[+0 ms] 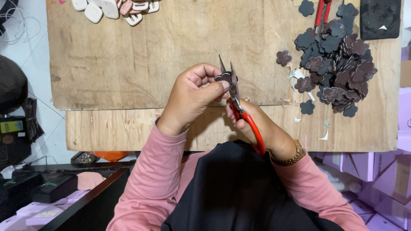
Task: The person sits at a workbench and uses red-handled scissors to trim the edges of small dark flower-shaped fabric pieces, one piece at a time, rotating each piece in hand to cut around its scalloped outline. Trimmed pieces are placed on a growing pile beside the pile of untrimmed pieces.
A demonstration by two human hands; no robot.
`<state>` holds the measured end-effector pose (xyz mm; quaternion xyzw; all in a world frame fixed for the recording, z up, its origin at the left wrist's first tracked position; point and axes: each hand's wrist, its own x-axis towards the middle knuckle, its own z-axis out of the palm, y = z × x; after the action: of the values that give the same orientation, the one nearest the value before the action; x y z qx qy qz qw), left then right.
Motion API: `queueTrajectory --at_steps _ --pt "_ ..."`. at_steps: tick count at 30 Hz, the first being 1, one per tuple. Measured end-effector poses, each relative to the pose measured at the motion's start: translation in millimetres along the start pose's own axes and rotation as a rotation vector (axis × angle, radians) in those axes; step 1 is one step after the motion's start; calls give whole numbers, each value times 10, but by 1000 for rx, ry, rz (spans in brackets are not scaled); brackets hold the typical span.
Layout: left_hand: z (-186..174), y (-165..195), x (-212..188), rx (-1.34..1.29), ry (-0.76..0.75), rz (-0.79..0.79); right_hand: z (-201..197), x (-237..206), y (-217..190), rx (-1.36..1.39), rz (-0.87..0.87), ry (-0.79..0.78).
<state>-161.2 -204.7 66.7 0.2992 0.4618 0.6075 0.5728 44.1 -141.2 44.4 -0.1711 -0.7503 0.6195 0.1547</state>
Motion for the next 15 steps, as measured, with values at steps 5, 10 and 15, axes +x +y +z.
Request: queueTrajectory --at_steps 5,10,15 --pt "-1 -16 -6 -18 -4 6 16 -11 18 0 5 7" --pt "26 12 -14 -16 1 -5 8 -40 112 29 39 -3" --pt "77 74 -54 -104 -48 -54 22 -78 202 92 -36 -15"
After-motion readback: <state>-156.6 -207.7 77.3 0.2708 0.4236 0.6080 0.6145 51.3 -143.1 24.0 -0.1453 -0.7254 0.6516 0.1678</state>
